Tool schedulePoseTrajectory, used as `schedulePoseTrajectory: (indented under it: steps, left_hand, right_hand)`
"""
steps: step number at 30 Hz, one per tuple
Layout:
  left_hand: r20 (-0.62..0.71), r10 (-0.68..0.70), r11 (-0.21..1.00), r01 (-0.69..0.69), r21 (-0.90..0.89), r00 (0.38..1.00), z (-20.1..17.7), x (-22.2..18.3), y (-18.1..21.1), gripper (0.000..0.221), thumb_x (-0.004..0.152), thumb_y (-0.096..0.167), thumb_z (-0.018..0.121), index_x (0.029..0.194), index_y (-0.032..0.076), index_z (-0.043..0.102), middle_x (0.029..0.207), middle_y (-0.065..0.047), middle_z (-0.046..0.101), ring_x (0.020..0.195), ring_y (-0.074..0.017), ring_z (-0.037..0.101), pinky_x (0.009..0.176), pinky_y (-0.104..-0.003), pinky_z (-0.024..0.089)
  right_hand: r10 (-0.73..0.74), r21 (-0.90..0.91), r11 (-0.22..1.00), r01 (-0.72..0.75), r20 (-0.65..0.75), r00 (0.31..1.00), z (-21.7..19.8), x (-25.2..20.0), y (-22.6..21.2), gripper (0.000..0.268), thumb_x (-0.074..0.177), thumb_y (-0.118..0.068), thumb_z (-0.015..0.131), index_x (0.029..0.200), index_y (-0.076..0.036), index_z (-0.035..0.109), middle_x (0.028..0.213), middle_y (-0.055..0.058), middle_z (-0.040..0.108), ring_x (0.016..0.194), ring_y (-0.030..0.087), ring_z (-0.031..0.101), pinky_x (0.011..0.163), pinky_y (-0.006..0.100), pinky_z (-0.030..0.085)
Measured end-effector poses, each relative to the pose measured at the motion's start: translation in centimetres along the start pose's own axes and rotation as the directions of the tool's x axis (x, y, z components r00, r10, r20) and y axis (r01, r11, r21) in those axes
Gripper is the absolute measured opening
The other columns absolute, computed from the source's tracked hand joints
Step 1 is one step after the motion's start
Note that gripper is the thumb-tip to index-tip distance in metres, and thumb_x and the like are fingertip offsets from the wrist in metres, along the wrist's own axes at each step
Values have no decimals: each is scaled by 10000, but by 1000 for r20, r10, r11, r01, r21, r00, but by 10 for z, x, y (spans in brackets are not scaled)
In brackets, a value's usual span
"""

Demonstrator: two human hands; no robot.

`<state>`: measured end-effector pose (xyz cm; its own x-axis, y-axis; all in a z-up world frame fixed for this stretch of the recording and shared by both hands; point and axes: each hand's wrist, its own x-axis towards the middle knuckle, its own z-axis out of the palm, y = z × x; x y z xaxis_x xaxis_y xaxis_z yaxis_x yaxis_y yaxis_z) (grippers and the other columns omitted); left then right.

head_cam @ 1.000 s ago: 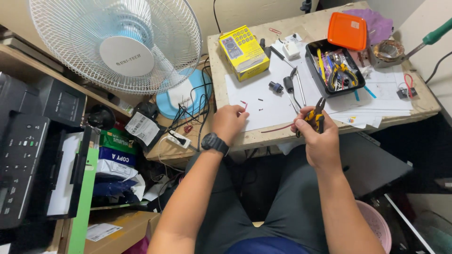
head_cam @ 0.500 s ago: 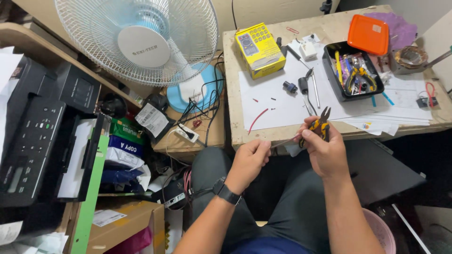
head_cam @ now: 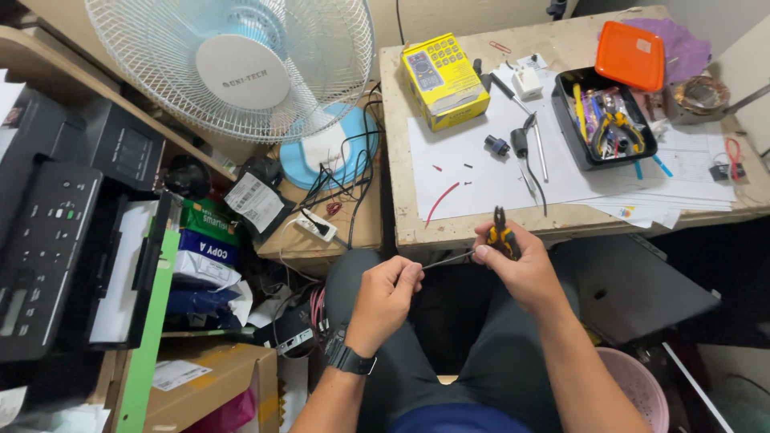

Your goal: Stripping insulation from electrical wires and twisting the copper strands

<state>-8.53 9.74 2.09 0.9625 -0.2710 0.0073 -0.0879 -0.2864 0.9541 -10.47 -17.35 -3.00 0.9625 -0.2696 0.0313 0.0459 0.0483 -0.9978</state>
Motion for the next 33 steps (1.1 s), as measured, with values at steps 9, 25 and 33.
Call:
schedulePoseTrajectory:
  steps: [9,25,33]
  left_hand:
    - [-9,66,930,-58,364,998,-2,-7,-7,376,1125,351,684,808,149,692,746,-14,711,707,-245,668,707,-452,472]
    - [7,92,961,-91,260,996,7,-3,14,317,1101,304,735,820,158,740,722,30,685,680,-156,607,679,-385,474]
    - [100,-8,991,-6,133,995,17,5,27,301,1112,353,726,888,154,764,772,61,699,741,-100,620,717,-335,493]
  right_hand:
    - [-237,-890,453,60,-55,970,3,45,-39,448,1043,-175,591,1485,-107,616,1351,236,659,1236,487,625,1017,659,517]
    - [-469,-558,565,608,389,793,24,-26,-90,334,1023,-250,860,1318,-112,784,1331,102,822,1265,335,732,1163,491,508]
    - [-514,-584,506,634,385,766,20,-39,-98,33,1061,-80,800,1041,-89,776,956,63,763,888,270,706,821,395,571]
